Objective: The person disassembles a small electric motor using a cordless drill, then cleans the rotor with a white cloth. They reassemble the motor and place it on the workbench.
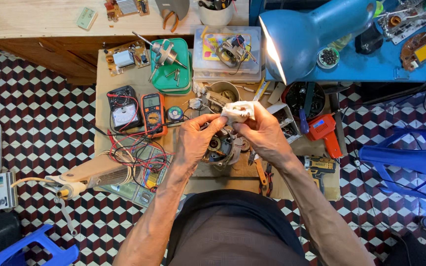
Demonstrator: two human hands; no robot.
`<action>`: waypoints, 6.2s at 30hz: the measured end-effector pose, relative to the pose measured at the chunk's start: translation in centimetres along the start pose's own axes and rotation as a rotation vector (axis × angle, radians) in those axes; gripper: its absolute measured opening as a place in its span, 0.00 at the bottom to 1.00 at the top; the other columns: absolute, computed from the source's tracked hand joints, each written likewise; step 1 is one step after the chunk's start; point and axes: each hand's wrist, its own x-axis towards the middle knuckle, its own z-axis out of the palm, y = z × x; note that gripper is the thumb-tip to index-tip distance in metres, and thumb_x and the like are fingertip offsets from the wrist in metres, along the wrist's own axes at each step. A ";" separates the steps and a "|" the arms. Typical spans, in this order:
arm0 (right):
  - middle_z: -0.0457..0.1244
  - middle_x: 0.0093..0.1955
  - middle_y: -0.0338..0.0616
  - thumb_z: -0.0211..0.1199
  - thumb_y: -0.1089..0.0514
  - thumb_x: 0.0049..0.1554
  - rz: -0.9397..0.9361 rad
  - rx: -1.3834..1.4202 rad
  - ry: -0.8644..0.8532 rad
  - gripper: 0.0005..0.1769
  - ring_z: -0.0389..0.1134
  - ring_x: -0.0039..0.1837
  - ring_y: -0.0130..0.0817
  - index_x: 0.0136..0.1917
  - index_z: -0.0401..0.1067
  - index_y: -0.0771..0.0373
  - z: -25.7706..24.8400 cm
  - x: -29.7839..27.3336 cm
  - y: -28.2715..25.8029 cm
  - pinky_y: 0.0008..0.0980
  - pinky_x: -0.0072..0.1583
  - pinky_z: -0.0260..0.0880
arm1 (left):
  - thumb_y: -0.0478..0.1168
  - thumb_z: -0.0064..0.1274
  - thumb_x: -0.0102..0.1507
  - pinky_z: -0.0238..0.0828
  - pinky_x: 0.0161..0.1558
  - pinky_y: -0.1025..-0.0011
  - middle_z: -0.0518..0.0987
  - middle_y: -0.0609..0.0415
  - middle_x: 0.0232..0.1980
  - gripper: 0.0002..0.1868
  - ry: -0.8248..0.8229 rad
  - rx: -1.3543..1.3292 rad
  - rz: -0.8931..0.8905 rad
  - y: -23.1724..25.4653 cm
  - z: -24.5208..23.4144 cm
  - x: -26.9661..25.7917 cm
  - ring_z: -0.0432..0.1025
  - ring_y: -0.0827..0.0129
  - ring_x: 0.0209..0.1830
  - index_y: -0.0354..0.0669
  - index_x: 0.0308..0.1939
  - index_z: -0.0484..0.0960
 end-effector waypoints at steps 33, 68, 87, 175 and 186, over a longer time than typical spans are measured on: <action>0.69 0.51 0.48 0.66 0.61 0.61 0.043 0.164 0.136 0.16 0.71 0.51 0.26 0.61 0.75 0.68 -2.3 -2.4 4.1 0.25 0.52 0.72 | 0.51 0.59 0.62 0.74 0.36 0.74 0.87 0.58 0.33 0.15 -0.166 0.559 0.112 2.7 -0.5 -1.1 0.79 0.77 0.32 0.50 0.47 0.89; 0.69 0.57 0.44 0.67 0.64 0.58 -0.168 -0.259 0.342 0.19 0.73 0.59 0.29 0.61 0.68 0.63 -0.2 -6.3 1.5 0.28 0.58 0.74 | 0.48 0.56 0.68 0.78 0.31 0.72 0.82 0.56 0.36 0.15 -0.485 -0.760 -0.487 -1.1 1.9 -0.1 0.78 0.73 0.30 0.39 0.49 0.82; 0.70 0.48 0.41 0.65 0.53 0.58 0.340 0.159 0.159 0.22 0.70 0.50 0.26 0.62 0.74 0.66 -1.5 -3.9 0.6 0.27 0.52 0.68 | 0.43 0.61 0.62 0.77 0.41 0.78 0.88 0.57 0.39 0.13 -0.322 0.216 0.090 1.1 1.6 -0.8 0.79 0.81 0.38 0.41 0.47 0.88; 0.67 0.43 0.43 0.62 0.59 0.63 0.170 0.599 0.507 0.12 0.67 0.42 0.27 0.55 0.72 0.71 -2.9 0.7 8.3 0.25 0.44 0.67 | 0.52 0.60 0.63 0.74 0.43 0.79 0.84 0.58 0.44 0.22 -0.055 -0.537 -0.241 -3.4 3.2 3.1 0.75 0.78 0.41 0.39 0.53 0.83; 0.70 0.46 0.44 0.63 0.62 0.60 0.197 0.586 0.518 0.11 0.69 0.44 0.26 0.55 0.72 0.69 0.3 -0.3 10.1 0.26 0.48 0.70 | 0.53 0.57 0.65 0.76 0.45 0.73 0.81 0.55 0.43 0.23 0.082 -0.644 -0.283 -3.8 2.8 6.5 0.77 0.72 0.41 0.38 0.52 0.85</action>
